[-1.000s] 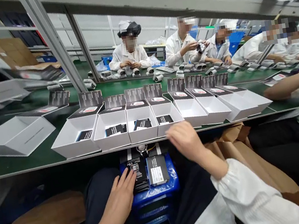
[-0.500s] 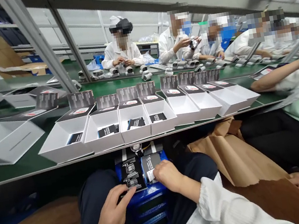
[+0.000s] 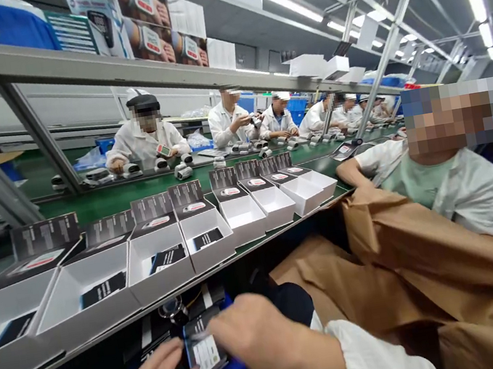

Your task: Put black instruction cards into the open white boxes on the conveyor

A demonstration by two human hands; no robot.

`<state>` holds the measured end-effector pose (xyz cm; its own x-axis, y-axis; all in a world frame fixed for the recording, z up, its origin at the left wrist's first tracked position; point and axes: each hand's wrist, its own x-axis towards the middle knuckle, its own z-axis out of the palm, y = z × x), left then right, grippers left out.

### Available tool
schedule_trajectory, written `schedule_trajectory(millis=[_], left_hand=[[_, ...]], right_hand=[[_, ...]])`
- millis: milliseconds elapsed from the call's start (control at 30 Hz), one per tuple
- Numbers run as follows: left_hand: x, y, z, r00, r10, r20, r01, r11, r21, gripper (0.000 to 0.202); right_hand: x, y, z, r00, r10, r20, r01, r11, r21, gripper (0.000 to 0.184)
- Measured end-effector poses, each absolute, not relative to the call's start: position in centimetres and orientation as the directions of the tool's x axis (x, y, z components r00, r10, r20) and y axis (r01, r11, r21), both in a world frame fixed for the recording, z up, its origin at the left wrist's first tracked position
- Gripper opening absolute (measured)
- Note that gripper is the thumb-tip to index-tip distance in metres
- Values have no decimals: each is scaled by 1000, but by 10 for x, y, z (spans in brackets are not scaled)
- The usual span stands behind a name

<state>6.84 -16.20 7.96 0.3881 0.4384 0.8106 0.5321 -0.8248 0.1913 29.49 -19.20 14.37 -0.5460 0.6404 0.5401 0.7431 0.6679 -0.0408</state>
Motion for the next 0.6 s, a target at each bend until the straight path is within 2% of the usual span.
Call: schedule_trajectory(millis=[67,133,167,233,300,333,400,500,600], left_hand=[[61,-152,92,332,446,831,587,-787,188,44],[39,-133,104,298,422,856,653,-744,140,55],[23,-121,109,279,420,863,704,-701,114,59],[-11,-93,118,214,460,862,831,-550,88,61],[-41,-70,128,152,515,844,925,-376,63,58],[-53,-64,133,146,554,820,950,-309,40,56],[-63,-65,144,188,671,718,968,-248,-21,54],[-53,-81,153,216,857,468,975,-211,-63,49],[-47,-91,147,182,889,421,983,-169,-68,54]], right_hand=[[328,-166,159,-421,563,711,815,579,24,27],[368,-131,171,-294,548,783,905,423,44,31],[387,-113,175,-267,599,755,935,352,51,32],[418,-84,174,-278,766,580,957,275,97,29],[434,-67,164,-330,855,401,944,288,162,26],[437,-64,156,-361,857,369,932,313,184,29],[437,-64,139,-419,808,415,908,380,177,35],[434,-64,109,-436,709,554,871,487,63,45],[426,-50,79,-410,627,662,831,557,-13,46]])
